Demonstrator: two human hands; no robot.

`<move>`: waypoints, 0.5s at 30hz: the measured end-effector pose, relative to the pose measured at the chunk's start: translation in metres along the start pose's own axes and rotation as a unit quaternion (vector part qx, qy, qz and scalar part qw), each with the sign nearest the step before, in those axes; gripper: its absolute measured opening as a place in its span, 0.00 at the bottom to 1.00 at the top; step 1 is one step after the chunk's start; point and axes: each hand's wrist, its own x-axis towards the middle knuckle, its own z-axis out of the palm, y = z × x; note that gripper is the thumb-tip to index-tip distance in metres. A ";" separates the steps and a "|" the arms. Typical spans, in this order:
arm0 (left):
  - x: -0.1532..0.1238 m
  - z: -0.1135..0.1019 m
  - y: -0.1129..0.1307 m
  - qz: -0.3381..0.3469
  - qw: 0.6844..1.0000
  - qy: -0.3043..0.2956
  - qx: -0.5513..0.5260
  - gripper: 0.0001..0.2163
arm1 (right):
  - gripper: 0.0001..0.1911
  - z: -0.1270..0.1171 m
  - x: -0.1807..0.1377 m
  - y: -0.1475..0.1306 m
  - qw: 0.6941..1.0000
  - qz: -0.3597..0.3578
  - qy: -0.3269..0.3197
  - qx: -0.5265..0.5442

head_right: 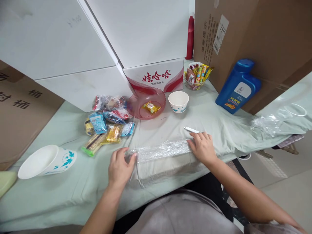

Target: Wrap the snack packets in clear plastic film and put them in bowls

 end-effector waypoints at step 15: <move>-0.032 0.009 0.034 0.194 0.971 -0.126 0.063 0.26 | 0.46 0.010 -0.027 -0.013 0.964 -0.198 -0.180 0.006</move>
